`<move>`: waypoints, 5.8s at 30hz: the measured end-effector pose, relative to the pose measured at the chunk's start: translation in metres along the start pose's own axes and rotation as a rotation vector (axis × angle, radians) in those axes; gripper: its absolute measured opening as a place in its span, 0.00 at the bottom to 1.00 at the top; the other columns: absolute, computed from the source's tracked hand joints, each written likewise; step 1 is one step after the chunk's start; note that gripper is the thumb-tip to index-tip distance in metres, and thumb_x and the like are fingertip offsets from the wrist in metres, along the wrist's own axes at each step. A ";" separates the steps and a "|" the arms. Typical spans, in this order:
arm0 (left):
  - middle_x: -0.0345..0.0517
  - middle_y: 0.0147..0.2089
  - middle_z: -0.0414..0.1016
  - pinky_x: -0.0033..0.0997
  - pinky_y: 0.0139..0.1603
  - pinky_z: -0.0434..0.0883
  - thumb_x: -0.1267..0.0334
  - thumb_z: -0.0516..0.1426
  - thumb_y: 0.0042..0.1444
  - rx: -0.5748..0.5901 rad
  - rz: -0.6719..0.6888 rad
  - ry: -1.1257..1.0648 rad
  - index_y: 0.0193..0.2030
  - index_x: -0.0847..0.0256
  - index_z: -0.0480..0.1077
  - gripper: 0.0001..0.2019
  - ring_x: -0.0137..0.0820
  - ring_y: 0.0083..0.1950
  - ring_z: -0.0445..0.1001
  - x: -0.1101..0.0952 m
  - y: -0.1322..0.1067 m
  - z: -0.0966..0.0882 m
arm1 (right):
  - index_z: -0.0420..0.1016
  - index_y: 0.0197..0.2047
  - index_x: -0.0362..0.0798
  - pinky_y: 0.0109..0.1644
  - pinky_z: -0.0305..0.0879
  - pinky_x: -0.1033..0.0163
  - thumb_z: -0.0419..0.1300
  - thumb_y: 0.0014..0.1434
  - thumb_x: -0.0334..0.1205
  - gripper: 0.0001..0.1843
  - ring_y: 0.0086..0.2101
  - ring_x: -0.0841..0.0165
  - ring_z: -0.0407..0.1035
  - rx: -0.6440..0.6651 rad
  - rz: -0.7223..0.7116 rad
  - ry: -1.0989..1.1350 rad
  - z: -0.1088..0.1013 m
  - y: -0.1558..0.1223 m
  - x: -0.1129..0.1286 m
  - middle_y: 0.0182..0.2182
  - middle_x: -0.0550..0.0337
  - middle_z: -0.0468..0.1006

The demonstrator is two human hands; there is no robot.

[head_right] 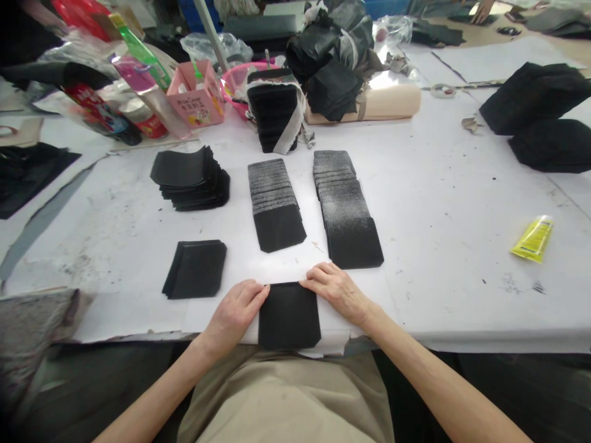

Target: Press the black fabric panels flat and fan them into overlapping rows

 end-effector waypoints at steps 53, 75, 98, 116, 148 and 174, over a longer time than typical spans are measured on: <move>0.50 0.49 0.66 0.40 0.48 0.65 0.69 0.51 0.65 0.373 0.085 0.118 0.68 0.53 0.53 0.26 0.39 0.49 0.66 -0.024 0.037 0.011 | 0.74 0.44 0.46 0.43 0.64 0.59 0.51 0.68 0.32 0.10 0.39 0.64 0.67 -0.080 0.059 -0.186 -0.005 -0.005 0.005 0.37 0.54 0.75; 0.54 0.56 0.68 0.40 0.53 0.65 0.71 0.49 0.66 0.346 0.151 0.055 0.65 0.61 0.57 0.21 0.38 0.56 0.67 -0.026 0.038 0.009 | 0.77 0.44 0.52 0.42 0.66 0.62 0.53 0.68 0.34 0.11 0.38 0.68 0.68 -0.217 0.145 0.135 -0.012 -0.008 -0.009 0.37 0.57 0.77; 0.51 0.52 0.69 0.39 0.49 0.66 0.69 0.51 0.66 0.385 0.109 0.071 0.66 0.61 0.55 0.23 0.38 0.51 0.68 -0.026 0.042 0.020 | 0.73 0.53 0.50 0.49 0.70 0.57 0.50 0.69 0.34 0.14 0.45 0.65 0.67 -0.101 0.104 0.068 -0.006 -0.015 0.002 0.44 0.55 0.75; 0.50 0.50 0.69 0.40 0.44 0.67 0.68 0.51 0.66 0.384 0.046 0.057 0.66 0.58 0.57 0.22 0.39 0.49 0.68 -0.029 0.050 0.020 | 0.71 0.57 0.52 0.51 0.68 0.56 0.49 0.70 0.35 0.17 0.46 0.65 0.65 -0.082 0.169 0.028 -0.006 -0.023 -0.007 0.46 0.54 0.73; 0.49 0.44 0.73 0.38 0.52 0.73 0.74 0.55 0.62 -0.225 -0.372 -0.296 0.47 0.62 0.71 0.09 0.36 0.51 0.72 -0.008 -0.054 -0.011 | 0.67 0.33 0.48 0.39 0.64 0.59 0.65 0.57 0.31 0.09 0.36 0.62 0.67 0.094 0.376 -0.072 0.006 0.047 0.016 0.32 0.59 0.72; 0.41 0.35 0.77 0.25 0.34 0.69 0.60 0.50 0.67 -0.461 -0.988 -0.489 0.45 0.60 0.73 0.11 0.28 0.33 0.74 0.124 -0.062 -0.058 | 0.73 0.42 0.57 0.35 0.73 0.64 0.49 0.67 0.53 0.15 0.36 0.64 0.77 -0.235 0.212 -0.025 -0.008 0.076 -0.021 0.39 0.62 0.80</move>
Point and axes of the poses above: each hand's wrist, its own y-axis towards the middle knuckle, its own z-axis out of the palm, x = y × z, the point moved 6 cm from there along y, towards the middle knuckle
